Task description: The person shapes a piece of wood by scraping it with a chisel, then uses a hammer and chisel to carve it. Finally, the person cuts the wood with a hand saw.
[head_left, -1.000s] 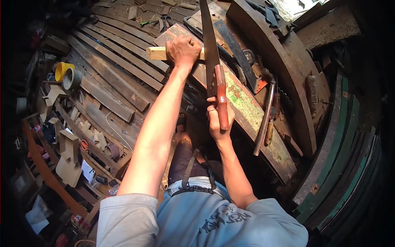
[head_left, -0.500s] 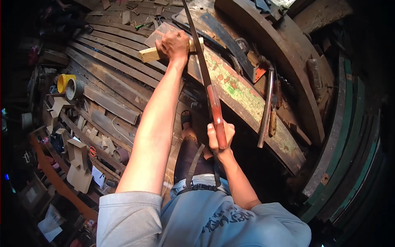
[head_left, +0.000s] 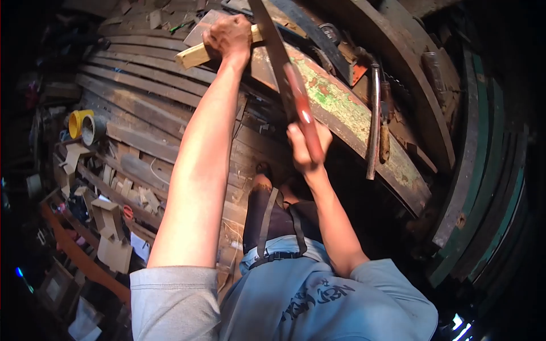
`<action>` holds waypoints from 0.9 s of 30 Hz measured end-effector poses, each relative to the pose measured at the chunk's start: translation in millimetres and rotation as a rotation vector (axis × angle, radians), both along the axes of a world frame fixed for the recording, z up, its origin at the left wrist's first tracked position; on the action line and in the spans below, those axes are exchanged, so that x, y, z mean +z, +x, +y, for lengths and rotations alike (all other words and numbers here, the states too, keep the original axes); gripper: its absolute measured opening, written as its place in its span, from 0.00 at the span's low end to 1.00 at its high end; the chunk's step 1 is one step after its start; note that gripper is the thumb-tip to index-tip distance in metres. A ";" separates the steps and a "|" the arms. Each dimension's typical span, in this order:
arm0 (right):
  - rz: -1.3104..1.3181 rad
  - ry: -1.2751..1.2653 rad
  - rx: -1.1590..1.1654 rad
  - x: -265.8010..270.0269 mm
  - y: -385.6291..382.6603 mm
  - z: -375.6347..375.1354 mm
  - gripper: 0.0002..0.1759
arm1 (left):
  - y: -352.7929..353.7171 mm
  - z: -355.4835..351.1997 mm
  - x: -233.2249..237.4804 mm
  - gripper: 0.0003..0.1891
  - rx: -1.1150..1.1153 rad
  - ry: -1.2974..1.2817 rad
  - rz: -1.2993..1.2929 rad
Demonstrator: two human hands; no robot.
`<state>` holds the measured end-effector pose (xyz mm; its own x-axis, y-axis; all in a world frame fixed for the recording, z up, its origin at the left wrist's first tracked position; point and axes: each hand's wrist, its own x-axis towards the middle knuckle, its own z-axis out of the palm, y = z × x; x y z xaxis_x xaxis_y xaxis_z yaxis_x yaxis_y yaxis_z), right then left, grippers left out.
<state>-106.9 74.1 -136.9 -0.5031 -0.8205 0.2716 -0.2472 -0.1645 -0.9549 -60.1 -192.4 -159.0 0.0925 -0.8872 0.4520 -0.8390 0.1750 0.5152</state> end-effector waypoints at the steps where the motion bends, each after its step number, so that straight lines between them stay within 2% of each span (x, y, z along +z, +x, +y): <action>1: 0.186 -0.048 -0.022 5.7 -3.9 -26.5 0.08 | -0.8 -5.5 -4.9 0.15 -0.019 -0.035 0.038; 4: 0.113 -0.055 -0.061 16.3 3.0 -63.2 0.08 | 0.9 -10.9 -9.2 0.14 -0.053 -0.047 0.065; 6: -0.006 0.109 -0.007 20.4 3.4 -21.9 0.06 | 3.5 -9.9 -6.6 0.14 -0.101 0.032 0.031; 8: 0.050 0.059 -0.030 21.0 14.5 25.8 0.10 | 2.6 -9.8 -4.4 0.14 -0.124 0.012 0.061; 10: 0.007 0.029 -0.049 15.6 25.4 29.5 0.08 | 5.1 -10.3 -1.7 0.14 -0.150 -0.008 0.056; 12: -0.015 0.099 -0.072 11.5 23.0 -16.8 0.07 | 6.1 -5.1 -0.7 0.14 -0.196 -0.021 0.033; 14: 0.178 -0.072 -0.130 15.3 20.1 -78.2 0.09 | 4.9 -4.7 3.0 0.15 -0.167 -0.064 0.036; 16: 0.228 -0.100 -0.121 19.5 26.0 -77.3 0.09 | 2.9 -11.6 4.1 0.17 -0.160 -0.020 0.025; 17: 0.308 -0.120 -0.172 5.5 25.6 -53.8 0.06 | 2.9 -8.0 0.8 0.17 -0.175 -0.020 -0.004; 18: -0.014 0.064 -0.141 12.3 31.5 -21.6 0.05 | 3.6 -8.3 0.8 0.17 -0.192 -0.032 -0.035; 20: -0.182 0.124 -0.111 21.2 38.0 20.5 0.08 | 9.3 -11.0 9.9 0.17 -0.222 -0.048 -0.054; 22: 0.107 0.024 -0.098 14.5 38.7 4.5 0.07 | 7.3 -16.2 -5.0 0.16 -0.182 -0.087 -0.222; 23: 0.088 0.063 -0.095 30.4 39.2 -19.6 0.05 | 9.1 -11.9 1.4 0.17 -0.215 -0.006 -0.194; 24: 0.182 0.000 -0.133 27.3 33.9 -48.5 0.09 | 6.0 -17.6 0.7 0.17 -0.222 -0.015 -0.190; 25: 0.032 0.013 -0.131 32.3 30.0 -73.1 0.12 | 2.6 -26.0 -4.0 0.17 -0.191 0.024 -0.136; 26: -0.007 -0.008 -0.142 34.8 25.3 -87.2 0.13 | 1.2 -27.8 -0.7 0.17 -0.158 0.063 -0.082; 27: -0.011 0.016 -0.122 37.6 25.9 -81.4 0.13 | 6.9 -17.8 -4.9 0.16 -0.254 -0.087 0.015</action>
<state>-80.9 -7.3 -99.3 -0.6025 -0.7570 0.2530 -0.2540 -0.1187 -0.9599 -53.3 -210.2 -163.8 -0.1208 -0.8408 0.5277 -0.7549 0.4230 0.5011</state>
